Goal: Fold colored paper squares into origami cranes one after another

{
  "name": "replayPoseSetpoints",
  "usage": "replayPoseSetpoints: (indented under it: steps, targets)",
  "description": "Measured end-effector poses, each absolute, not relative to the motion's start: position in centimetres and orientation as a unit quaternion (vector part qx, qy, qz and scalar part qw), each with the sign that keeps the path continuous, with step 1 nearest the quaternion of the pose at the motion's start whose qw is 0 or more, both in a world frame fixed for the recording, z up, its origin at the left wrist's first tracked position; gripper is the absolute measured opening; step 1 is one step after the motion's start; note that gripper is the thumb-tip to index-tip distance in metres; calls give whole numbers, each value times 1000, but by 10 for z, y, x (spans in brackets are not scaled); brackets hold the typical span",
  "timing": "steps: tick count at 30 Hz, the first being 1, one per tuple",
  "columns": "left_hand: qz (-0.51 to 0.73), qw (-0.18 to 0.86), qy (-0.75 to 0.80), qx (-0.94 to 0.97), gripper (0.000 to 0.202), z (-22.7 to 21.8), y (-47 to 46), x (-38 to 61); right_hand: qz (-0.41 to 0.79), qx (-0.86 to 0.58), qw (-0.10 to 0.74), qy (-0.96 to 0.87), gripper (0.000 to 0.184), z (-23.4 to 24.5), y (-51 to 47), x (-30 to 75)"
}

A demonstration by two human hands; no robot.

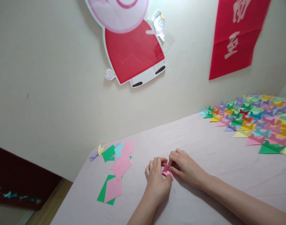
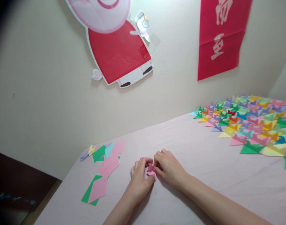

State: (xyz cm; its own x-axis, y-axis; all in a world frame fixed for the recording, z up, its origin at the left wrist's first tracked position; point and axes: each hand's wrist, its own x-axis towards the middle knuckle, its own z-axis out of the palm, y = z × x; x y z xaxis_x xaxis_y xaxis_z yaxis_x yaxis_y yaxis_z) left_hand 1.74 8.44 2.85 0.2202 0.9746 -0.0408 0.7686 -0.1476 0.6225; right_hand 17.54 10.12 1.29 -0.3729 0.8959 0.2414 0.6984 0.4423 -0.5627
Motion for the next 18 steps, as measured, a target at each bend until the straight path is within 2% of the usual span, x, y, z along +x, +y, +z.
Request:
replayPoseSetpoints:
  steps: [18]
  targets:
    - [183, 241, 612, 731, 30, 33, 83, 23, 242, -498, 256, -792, 19, 19, 103, 179]
